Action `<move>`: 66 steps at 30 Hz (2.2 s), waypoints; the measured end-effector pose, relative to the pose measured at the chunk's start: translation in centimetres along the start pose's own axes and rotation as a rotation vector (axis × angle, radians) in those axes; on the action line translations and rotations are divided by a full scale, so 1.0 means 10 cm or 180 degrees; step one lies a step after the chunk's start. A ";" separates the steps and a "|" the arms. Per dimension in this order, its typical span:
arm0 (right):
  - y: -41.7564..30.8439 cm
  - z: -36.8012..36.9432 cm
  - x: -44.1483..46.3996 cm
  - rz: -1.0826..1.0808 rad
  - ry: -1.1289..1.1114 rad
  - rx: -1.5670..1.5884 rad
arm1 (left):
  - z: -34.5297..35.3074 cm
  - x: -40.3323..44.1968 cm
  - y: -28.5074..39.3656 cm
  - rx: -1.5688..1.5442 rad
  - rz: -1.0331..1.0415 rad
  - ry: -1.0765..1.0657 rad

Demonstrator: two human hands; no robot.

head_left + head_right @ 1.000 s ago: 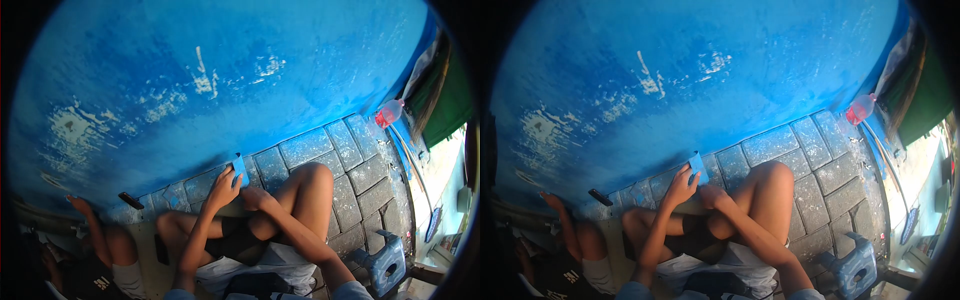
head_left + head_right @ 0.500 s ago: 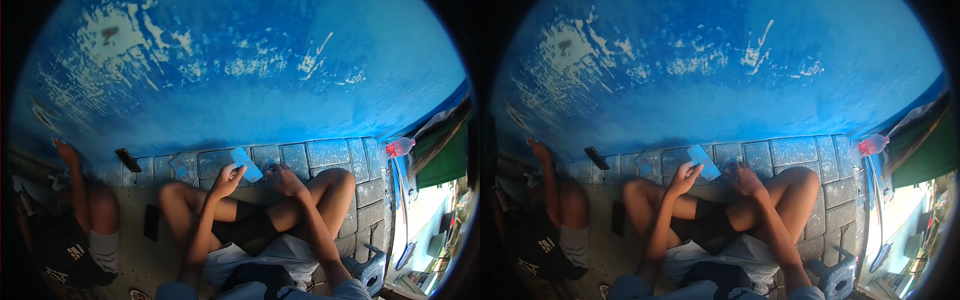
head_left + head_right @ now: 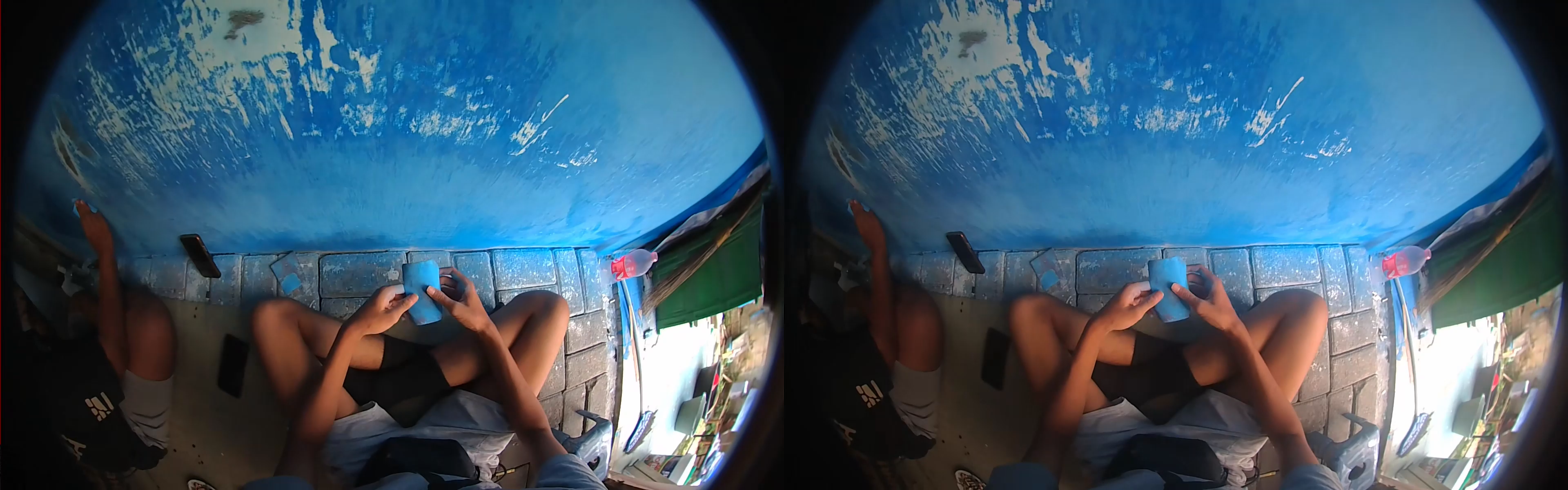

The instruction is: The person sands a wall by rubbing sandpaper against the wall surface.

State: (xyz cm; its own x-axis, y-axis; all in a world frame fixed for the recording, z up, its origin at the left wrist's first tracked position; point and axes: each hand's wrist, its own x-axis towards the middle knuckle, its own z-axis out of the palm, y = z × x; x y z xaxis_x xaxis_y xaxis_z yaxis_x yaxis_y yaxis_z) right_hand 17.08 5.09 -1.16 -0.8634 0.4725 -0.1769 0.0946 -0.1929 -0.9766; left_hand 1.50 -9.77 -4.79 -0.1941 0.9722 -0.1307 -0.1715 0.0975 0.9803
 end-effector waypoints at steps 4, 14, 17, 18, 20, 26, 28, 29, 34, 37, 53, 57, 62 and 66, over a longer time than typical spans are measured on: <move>-0.07 -0.04 -0.03 -0.0198 0.0358 -0.0821 | -0.05 0.05 -0.09 0.0487 0.0252 0.0342; -0.05 -0.20 -0.10 0.1446 -0.0230 0.0117 | -0.03 0.04 -0.03 0.1093 0.0572 0.0570; 0.02 -0.27 -0.07 0.1616 -0.0986 0.0395 | -0.03 -0.01 0.17 0.1442 0.0391 0.0535; -0.02 -0.26 -0.10 0.1610 -0.0954 0.0405 | -0.03 -0.02 0.19 0.1441 0.0396 0.0501; -0.13 -0.25 -0.17 0.1493 -0.1542 0.0789 | -0.04 -0.02 0.21 0.1568 0.0310 0.0504; 0.13 -0.58 -0.15 0.1596 -0.2179 0.1813 | -0.06 -0.03 0.19 0.1397 0.0606 0.0437; 0.12 -0.62 -0.18 0.1593 -0.2023 0.1623 | -0.05 -0.03 0.22 0.1349 0.0655 0.0321; 0.10 -0.66 -0.19 0.1617 -0.1904 0.1188 | -0.04 -0.02 0.23 0.1309 0.0702 0.0210; -0.47 -0.53 -0.25 0.1500 -0.1936 -0.0781 | 0.01 0.03 0.27 0.1421 0.0799 0.0092; -0.66 -0.23 -0.20 0.1924 -0.1126 -0.2762 | 0.04 0.10 0.28 0.1576 0.0896 0.0027; -1.48 -0.44 -0.84 0.1096 0.3213 -0.1014 | -0.23 0.06 -0.03 0.2389 0.0821 0.1030; -0.79 -1.23 -0.14 -0.2373 0.3294 -0.1060 | -0.17 0.12 -0.08 0.2423 0.0989 0.1010; -0.96 -0.94 0.55 -0.2569 0.4021 -0.3059 | -0.15 0.13 -0.24 0.2577 0.0969 0.0980; -0.69 -0.70 0.82 -0.2731 0.3624 -0.3423 | -0.14 0.04 -0.17 0.2589 0.0746 0.0993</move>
State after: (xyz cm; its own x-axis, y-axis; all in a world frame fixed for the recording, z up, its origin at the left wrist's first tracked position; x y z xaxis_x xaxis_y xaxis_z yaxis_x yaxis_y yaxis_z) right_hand 12.82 16.34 3.29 -0.1495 0.5213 0.8402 0.4992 0.7733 -0.3910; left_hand 0.32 -9.83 -6.70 -0.4117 0.8957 0.1678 0.6188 0.1396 0.7730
